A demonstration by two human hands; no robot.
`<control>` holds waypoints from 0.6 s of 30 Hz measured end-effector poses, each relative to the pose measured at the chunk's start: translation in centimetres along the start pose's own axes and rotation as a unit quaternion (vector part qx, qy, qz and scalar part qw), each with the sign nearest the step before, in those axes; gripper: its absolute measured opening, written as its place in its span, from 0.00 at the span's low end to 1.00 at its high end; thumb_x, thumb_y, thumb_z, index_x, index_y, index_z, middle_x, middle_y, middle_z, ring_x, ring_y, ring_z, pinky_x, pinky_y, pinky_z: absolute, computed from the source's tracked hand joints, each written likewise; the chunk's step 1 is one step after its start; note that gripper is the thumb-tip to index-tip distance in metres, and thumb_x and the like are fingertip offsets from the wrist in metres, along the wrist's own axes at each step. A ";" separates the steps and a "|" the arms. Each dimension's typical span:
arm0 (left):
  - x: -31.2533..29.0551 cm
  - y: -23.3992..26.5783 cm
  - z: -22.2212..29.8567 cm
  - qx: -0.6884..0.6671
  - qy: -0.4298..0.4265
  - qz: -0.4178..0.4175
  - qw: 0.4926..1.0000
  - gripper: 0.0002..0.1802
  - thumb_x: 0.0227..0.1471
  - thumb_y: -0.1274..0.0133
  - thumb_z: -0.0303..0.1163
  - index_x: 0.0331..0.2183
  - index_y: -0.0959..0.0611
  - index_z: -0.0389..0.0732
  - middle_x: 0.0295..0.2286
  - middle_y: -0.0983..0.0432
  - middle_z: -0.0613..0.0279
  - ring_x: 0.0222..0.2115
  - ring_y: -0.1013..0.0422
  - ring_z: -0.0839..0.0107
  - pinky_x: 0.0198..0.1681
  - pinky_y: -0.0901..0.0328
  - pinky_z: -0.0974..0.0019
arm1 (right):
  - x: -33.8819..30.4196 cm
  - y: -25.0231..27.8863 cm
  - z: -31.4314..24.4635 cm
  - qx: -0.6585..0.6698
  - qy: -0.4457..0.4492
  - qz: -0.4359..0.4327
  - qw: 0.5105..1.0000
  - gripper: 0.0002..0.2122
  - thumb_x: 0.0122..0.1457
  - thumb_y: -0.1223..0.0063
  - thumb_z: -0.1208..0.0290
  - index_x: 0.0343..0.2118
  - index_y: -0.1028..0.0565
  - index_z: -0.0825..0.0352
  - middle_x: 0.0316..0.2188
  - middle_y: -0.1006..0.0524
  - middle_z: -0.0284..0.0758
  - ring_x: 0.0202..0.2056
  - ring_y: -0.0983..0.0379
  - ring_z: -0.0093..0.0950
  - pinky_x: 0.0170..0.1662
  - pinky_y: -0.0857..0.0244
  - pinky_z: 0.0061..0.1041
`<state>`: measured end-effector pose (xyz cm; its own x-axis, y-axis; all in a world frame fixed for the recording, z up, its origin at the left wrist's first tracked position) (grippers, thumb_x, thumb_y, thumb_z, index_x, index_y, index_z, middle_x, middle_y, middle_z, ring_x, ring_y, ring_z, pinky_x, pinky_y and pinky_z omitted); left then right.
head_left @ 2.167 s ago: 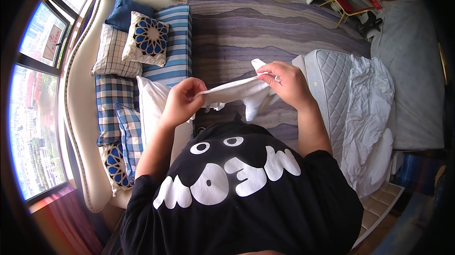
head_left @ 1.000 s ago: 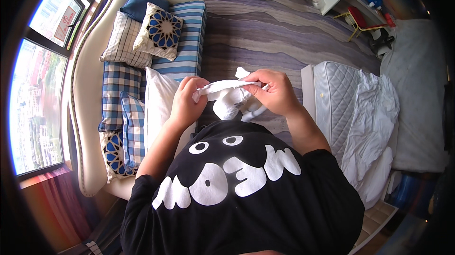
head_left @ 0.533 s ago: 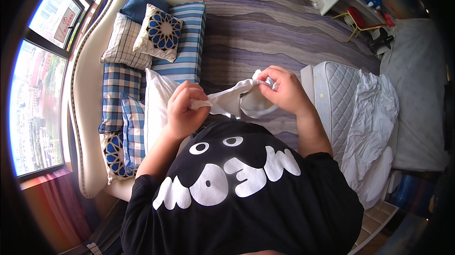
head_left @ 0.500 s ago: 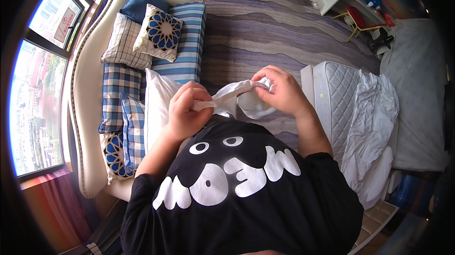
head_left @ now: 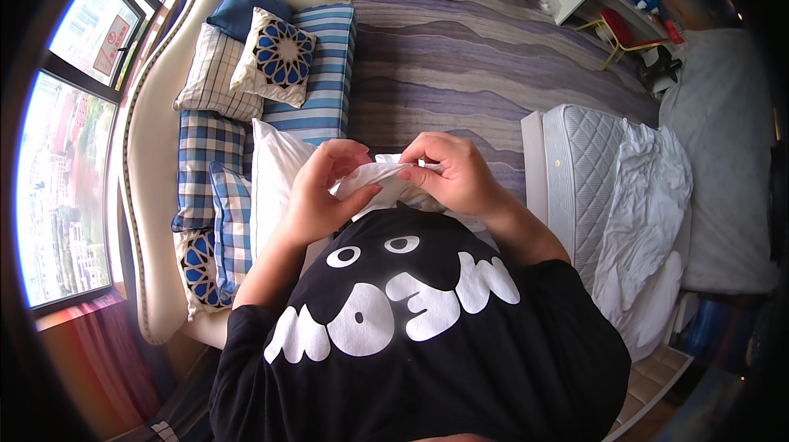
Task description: The person arranges several decorative pillows on a sofa, moving them from a bed and placing them in a neat row. The person then picks up a white pillow, inserts it into a pillowcase, and places the finished pillow on the sofa.
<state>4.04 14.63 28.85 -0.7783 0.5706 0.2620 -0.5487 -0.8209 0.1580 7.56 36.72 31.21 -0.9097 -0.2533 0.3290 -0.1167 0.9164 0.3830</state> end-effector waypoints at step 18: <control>-0.4 0.7 -0.6 -0.053 -0.033 0.136 0.989 0.01 0.57 0.49 0.22 0.34 0.24 0.35 0.28 0.28 0.67 0.29 0.33 0.80 0.34 0.38 0.77 | 0.4 0.7 1.0 -0.110 0.016 0.044 0.993 0.10 0.52 0.35 0.72 0.34 0.24 0.67 0.30 0.27 0.32 0.28 0.29 0.23 0.31 0.33 0.20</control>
<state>3.74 13.85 28.31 -0.8816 0.3234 0.3437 -0.3537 -0.9349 -0.0276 6.73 37.56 30.69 -0.8988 -0.1881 0.3960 0.0558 0.8468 0.5290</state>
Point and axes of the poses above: each hand's wrist, its own x-axis towards the middle knuckle, its own y-axis out of the back of the hand, z = x × y, the point moved 1 cm from there along x, towards the middle knuckle
